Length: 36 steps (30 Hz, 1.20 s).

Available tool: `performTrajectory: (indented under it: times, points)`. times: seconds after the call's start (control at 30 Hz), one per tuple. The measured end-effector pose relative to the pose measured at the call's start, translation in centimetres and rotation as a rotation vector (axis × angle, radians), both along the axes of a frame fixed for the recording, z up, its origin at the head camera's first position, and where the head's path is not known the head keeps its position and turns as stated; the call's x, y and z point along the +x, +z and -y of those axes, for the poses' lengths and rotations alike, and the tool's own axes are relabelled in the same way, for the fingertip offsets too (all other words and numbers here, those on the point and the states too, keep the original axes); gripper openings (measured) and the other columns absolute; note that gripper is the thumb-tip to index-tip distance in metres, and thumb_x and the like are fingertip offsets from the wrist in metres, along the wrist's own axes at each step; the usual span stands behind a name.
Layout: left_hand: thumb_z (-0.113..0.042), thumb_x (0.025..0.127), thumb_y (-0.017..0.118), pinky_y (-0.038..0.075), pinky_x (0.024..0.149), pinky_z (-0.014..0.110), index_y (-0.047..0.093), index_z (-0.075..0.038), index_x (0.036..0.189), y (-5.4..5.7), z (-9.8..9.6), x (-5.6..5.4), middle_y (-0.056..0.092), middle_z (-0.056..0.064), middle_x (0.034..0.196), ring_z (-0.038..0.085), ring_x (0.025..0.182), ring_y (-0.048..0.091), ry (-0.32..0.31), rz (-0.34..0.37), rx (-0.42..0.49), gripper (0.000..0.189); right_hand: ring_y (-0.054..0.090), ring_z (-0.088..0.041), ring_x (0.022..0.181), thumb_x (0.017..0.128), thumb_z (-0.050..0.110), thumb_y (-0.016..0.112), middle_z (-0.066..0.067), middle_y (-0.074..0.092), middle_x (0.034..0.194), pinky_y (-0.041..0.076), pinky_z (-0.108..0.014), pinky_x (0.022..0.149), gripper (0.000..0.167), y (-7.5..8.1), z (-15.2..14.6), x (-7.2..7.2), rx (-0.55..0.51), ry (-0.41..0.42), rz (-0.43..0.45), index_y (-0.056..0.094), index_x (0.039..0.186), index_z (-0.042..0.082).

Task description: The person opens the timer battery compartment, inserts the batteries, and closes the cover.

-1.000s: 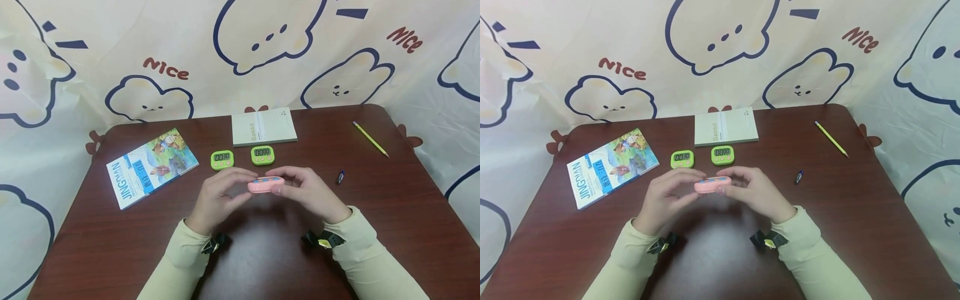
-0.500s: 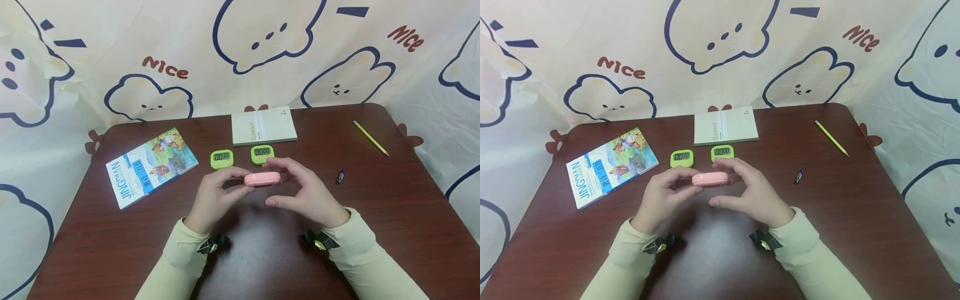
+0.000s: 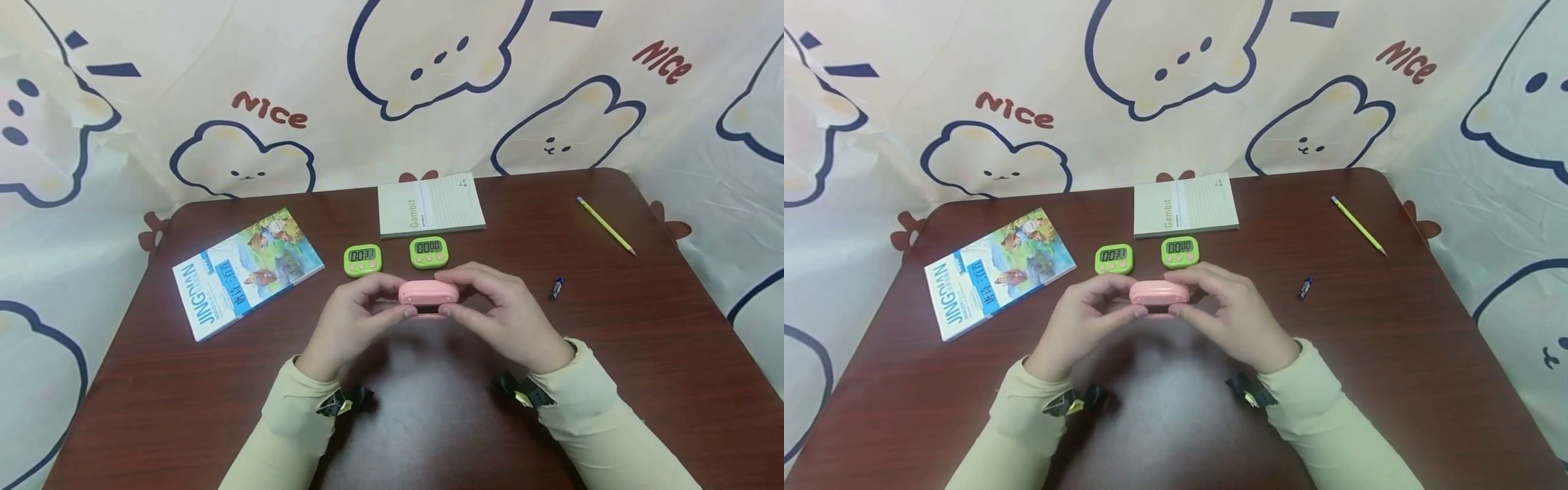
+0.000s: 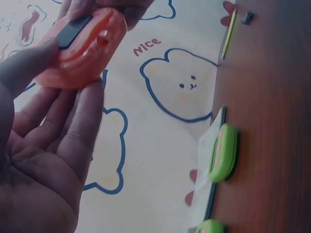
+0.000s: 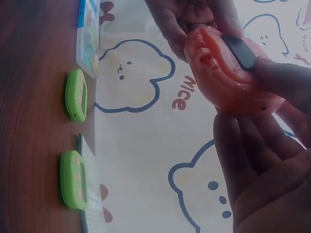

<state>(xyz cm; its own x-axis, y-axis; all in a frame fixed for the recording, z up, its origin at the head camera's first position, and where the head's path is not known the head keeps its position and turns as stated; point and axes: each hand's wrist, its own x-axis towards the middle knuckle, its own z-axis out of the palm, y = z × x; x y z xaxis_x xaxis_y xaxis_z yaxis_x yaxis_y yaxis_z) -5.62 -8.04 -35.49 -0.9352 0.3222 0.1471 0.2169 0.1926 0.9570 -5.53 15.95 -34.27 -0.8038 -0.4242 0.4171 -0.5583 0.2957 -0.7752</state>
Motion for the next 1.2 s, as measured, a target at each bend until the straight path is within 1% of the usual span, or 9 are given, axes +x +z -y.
performTrajectory:
  times: [0.13, 0.23, 0.33, 0.43, 0.63, 0.83, 0.93, 1.0, 1.2]
  points:
    - [-0.011, 0.085, 0.082, 0.059, 0.087, 0.032, 0.069, -0.01, 0.117, -0.3, 0.1, -0.1, 0.071, 0.001, 0.11, 0.014, 0.099, 0.071, -0.043, -0.059, -0.024, 0.035, 0.064, -0.012, 0.093, 0.085, 0.004, 0.08, 0.004, 0.069, 0.108, 0.059, -0.028, 0.078, 0.039, -0.2, -0.1, -0.2, -0.009, -0.004, 0.033, 0.07, 0.122, 0.01]
    - [-0.016, 0.082, 0.085, 0.056, 0.092, 0.032, 0.061, -0.014, 0.132, -0.4, 0.1, -0.2, 0.068, -0.002, 0.12, 0.012, 0.106, 0.068, -0.075, -0.134, -0.068, 0.055, 0.064, -0.013, 0.091, 0.086, 0.004, 0.079, 0.004, 0.069, 0.107, 0.059, -0.028, 0.077, 0.038, -0.3, -0.1, -0.2, -0.018, -0.016, 0.066, 0.07, 0.122, 0.01]
    - [-0.02, 0.079, 0.088, 0.054, 0.096, 0.031, 0.048, -0.018, 0.147, -0.4, 0.1, -0.2, 0.063, -0.003, 0.131, 0.012, 0.114, 0.064, -0.114, -0.214, -0.12, 0.08, 0.065, -0.015, 0.088, 0.087, 0.004, 0.078, 0.002, 0.07, 0.105, 0.059, -0.027, 0.075, 0.037, -0.3, -0.2, -0.2, -0.029, -0.03, 0.118, 0.069, 0.123, 0.009]
    - [-0.021, 0.076, 0.091, 0.053, 0.099, 0.031, 0.038, -0.019, 0.153, -0.5, -0.1, -0.1, 0.059, -0.001, 0.139, 0.012, 0.118, 0.061, -0.139, -0.276, -0.164, 0.094, 0.065, -0.016, 0.085, 0.088, 0.006, 0.078, 0.002, 0.07, 0.102, 0.057, -0.026, 0.07, 0.037, -0.2, -0.4, -0.2, -0.039, -0.049, 0.187, 0.069, 0.123, 0.009]
    - [-0.018, 0.075, 0.091, 0.052, 0.099, 0.031, 0.039, -0.013, 0.152, -0.7, -0.3, -0.1, 0.055, 0.002, 0.144, 0.013, 0.118, 0.061, -0.139, -0.356, -0.2, 0.093, 0.066, -0.02, 0.086, 0.09, 0.004, 0.075, -0.004, 0.072, 0.107, 0.056, -0.026, 0.068, 0.035, 0.1, -0.7, -0.3, -0.116, -0.036, 0.329, 0.069, 0.125, 0.006]
    - [-0.017, 0.073, 0.092, 0.055, 0.09, 0.03, 0.05, -0.008, 0.143, -1.0, -0.7, 0.0, 0.063, 0.003, 0.133, 0.01, 0.106, 0.062, -0.124, -0.414, -0.183, 0.083, 0.068, -0.021, 0.09, 0.092, 0.003, 0.071, -0.008, 0.071, 0.112, 0.059, -0.027, 0.075, 0.033, 0.1, -0.7, -0.5, -0.154, 0.001, 0.409, 0.067, 0.125, 0.004]
    - [-0.017, 0.072, 0.093, 0.055, 0.085, 0.028, 0.053, -0.009, 0.14, -1.2, -0.8, 0.0, 0.064, 0.001, 0.129, 0.009, 0.099, 0.059, -0.117, -0.407, -0.189, 0.079, 0.068, -0.021, 0.092, 0.093, 0.004, 0.07, -0.008, 0.07, 0.113, 0.058, -0.027, 0.076, 0.033, -0.1, -0.7, -0.5, -0.164, 0.012, 0.412, 0.066, 0.125, 0.004]
    - [-0.019, 0.073, 0.092, 0.055, 0.085, 0.029, 0.053, -0.01, 0.14, -1.3, -1.0, 0.1, 0.063, -0.001, 0.129, 0.009, 0.1, 0.058, -0.12, -0.395, -0.192, 0.078, 0.067, -0.022, 0.092, 0.094, 0.004, 0.07, -0.006, 0.07, 0.113, 0.057, -0.026, 0.075, 0.032, -0.2, -0.5, -0.4, -0.167, 0.009, 0.397, 0.066, 0.126, 0.005]
    - [-0.021, 0.073, 0.092, 0.057, 0.087, 0.032, 0.054, -0.01, 0.139, -1.2, -1.3, 0.2, 0.063, -0.001, 0.13, 0.009, 0.105, 0.06, -0.15, -0.418, -0.199, 0.077, 0.063, -0.018, 0.089, 0.093, 0.009, 0.072, 0.002, 0.071, 0.107, 0.053, -0.027, 0.07, 0.026, -0.7, 0.1, -0.2, -0.124, -0.048, 0.258, 0.072, 0.119, 0.011]
